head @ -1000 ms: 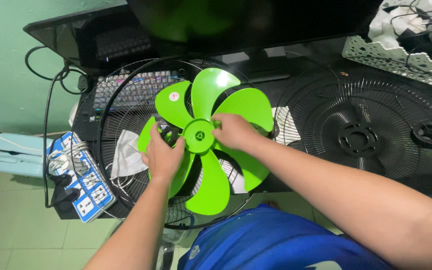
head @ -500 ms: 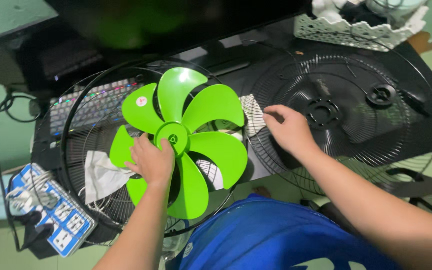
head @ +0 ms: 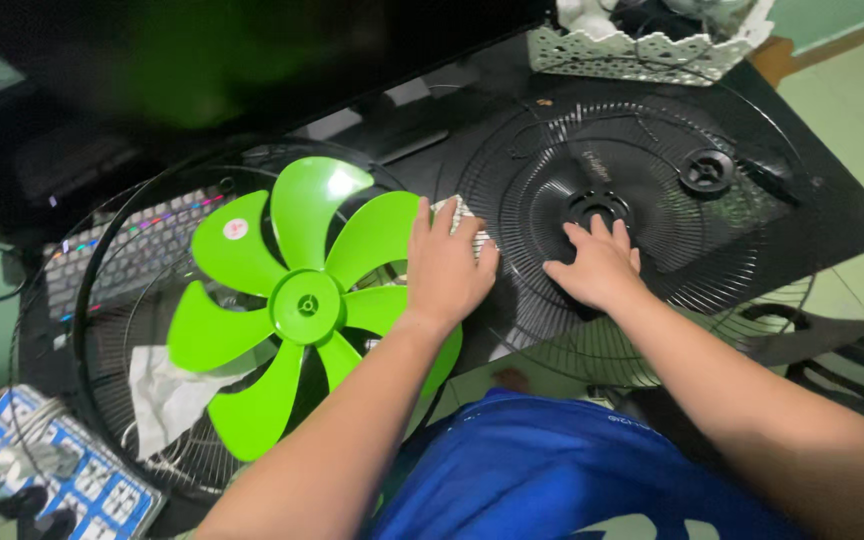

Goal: The person assembles a standing fan by attaching the front wire cage to the motor housing and securing it with a knob. They then place a green fan blade onto the motor shaft and attempt to secure it with a nut, repeatedly handling the components to align them.

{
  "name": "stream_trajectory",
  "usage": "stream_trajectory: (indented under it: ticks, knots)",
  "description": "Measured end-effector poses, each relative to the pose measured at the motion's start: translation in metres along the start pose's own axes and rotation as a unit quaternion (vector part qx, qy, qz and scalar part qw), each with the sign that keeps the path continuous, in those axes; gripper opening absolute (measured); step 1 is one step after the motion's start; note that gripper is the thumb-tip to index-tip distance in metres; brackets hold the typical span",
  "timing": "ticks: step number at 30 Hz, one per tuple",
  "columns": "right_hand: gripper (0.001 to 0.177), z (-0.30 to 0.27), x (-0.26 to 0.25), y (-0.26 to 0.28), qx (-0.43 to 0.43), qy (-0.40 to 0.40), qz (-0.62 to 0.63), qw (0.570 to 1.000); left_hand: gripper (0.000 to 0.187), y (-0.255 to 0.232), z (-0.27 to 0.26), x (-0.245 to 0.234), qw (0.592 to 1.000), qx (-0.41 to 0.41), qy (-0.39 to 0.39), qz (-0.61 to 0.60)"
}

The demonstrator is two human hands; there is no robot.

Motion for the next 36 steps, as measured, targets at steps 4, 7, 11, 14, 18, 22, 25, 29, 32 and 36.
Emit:
stream_trajectory:
  ticks: [4, 7, 11, 14, 18, 22, 25, 29, 32, 36]
  knots:
    - [0.086, -0.007, -0.002, -0.009, -0.023, -0.004, -0.025, 0.999, 0.039, -0.008, 0.005, 0.012, 0.996, -0.015, 0.033, 0.086]
    - [0.076, -0.009, -0.007, -0.011, -0.023, -0.014, -0.012, 1.000, 0.041, -0.002, 0.007, 0.008, 0.992, -0.036, 0.031, 0.114]
    - [0.063, 0.000, -0.028, -0.015, -0.010, -0.029, 0.006, 1.000, 0.041, -0.004, 0.009, 0.002, 0.990, -0.047, 0.007, 0.131]
    - [0.056, 0.008, -0.039, -0.014, -0.008, -0.046, 0.006, 0.999, 0.036, -0.024, 0.008, 0.004, 0.993, 0.007, -0.009, 0.114]
    - [0.053, 0.012, -0.041, -0.019, -0.008, -0.046, 0.017, 0.999, 0.035, -0.043, 0.001, 0.027, 0.993, 0.032, 0.072, 0.090]
    - [0.045, 0.020, -0.052, -0.038, -0.087, -0.158, 0.062, 0.982, 0.043, -0.055, -0.021, 0.061, 0.973, 0.035, 0.214, 0.084]
    - [0.048, 0.023, -0.072, -0.076, -0.049, -0.285, -0.020, 0.957, 0.053, -0.055, -0.037, 0.081, 0.940, 0.009, 0.321, 0.114]
    - [0.067, 0.028, -0.087, -0.115, -0.006, -0.300, -0.075, 0.951, 0.061, -0.046, -0.043, 0.090, 0.925, -0.005, 0.342, 0.166]
    - [0.058, 0.021, -0.082, -0.123, -0.001, -0.248, -0.038, 0.968, 0.061, -0.043, -0.043, 0.095, 0.928, -0.019, 0.336, 0.163]
    - [0.042, 0.010, -0.080, -0.117, -0.016, -0.257, 0.015, 0.966, 0.056, -0.046, -0.036, 0.095, 0.947, -0.037, 0.283, 0.147]
Point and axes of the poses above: each hand's wrist, its own z-axis towards the middle knuckle, its own x-axis out of the palm, y = z × x, the point moved 7 cm from there along z, towards the middle knuckle, and after that the axes turned 11 degrees about -x, right-handed, at the moved point
